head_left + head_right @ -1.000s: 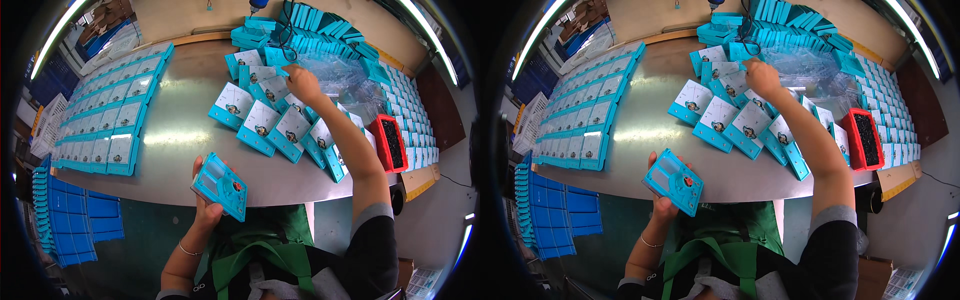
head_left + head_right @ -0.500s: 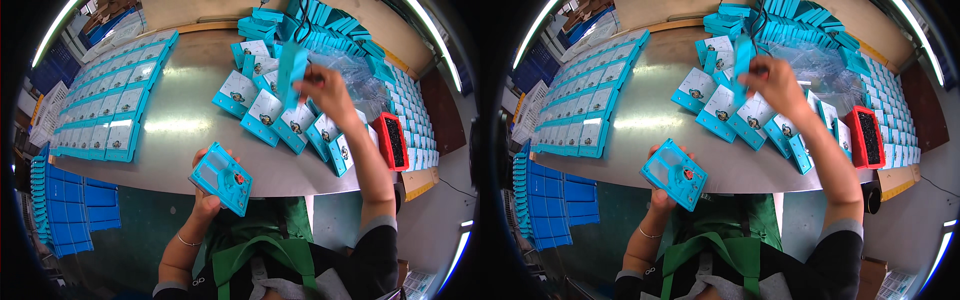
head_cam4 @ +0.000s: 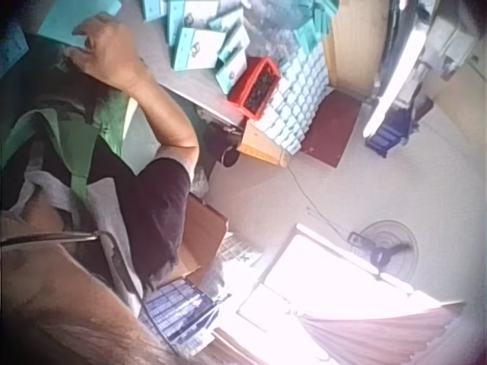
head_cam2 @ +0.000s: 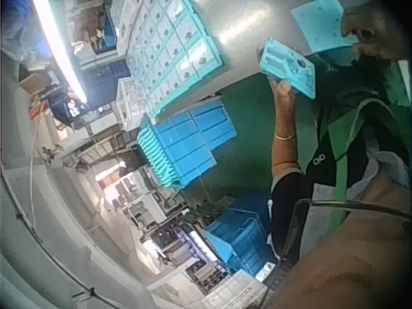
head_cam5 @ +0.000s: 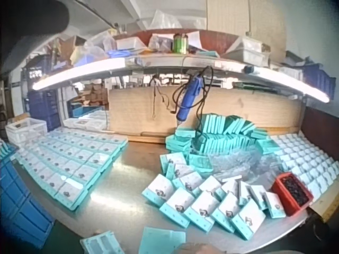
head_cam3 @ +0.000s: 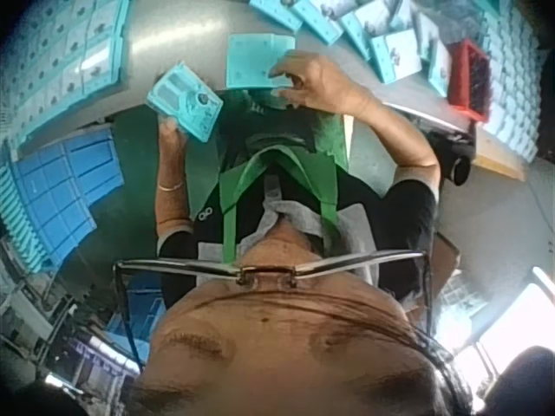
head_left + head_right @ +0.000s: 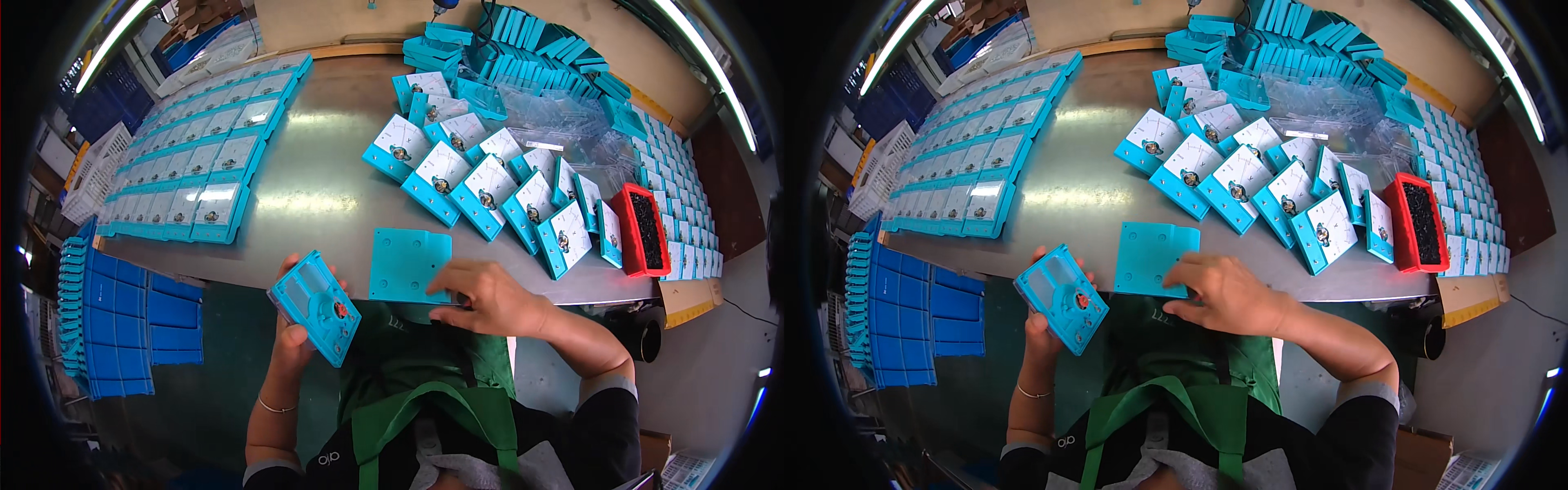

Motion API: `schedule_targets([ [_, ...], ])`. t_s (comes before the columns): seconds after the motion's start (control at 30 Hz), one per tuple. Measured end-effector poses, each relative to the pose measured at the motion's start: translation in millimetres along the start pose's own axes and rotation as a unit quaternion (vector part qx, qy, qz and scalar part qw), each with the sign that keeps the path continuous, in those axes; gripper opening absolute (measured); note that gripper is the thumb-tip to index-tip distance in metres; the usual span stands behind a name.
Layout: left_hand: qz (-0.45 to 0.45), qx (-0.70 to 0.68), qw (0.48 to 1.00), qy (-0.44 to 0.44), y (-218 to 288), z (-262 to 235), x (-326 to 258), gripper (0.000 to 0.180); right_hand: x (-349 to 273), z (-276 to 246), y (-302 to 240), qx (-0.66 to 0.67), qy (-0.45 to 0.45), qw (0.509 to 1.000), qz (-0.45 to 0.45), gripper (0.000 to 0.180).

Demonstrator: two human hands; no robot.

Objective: The person assembles small teal-colored electronic devices on a factory workbench. They use a screwdriver to tighten screws on the device casing, place a clear plastic cover over the internal components, and then close the device. The completed units are stacked on the table, and the person repeats this process for multiple units.

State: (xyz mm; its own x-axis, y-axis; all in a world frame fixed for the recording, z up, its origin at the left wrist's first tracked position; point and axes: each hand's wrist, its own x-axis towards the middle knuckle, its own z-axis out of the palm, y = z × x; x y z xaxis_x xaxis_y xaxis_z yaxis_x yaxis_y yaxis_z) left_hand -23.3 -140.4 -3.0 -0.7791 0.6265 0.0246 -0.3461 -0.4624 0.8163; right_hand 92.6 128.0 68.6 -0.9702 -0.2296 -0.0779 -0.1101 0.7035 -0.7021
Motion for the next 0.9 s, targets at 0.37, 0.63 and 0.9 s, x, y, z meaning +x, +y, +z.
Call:
schedule_targets([
  [0.37,-0.023,0.042,0.998,-0.049,-5,5,11,0.105,24,16,10,0.027,0.126,0.991,0.042,0.084],
  [0.63,-0.026,0.011,0.996,-0.081,-34,44,33,0.101,9,37,24,0.477,0.072,0.873,0.077,0.089],
  [0.9,-0.039,0.033,0.996,-0.077,-31,55,26,0.099,2,35,18,0.481,0.042,0.874,0.049,0.091],
])
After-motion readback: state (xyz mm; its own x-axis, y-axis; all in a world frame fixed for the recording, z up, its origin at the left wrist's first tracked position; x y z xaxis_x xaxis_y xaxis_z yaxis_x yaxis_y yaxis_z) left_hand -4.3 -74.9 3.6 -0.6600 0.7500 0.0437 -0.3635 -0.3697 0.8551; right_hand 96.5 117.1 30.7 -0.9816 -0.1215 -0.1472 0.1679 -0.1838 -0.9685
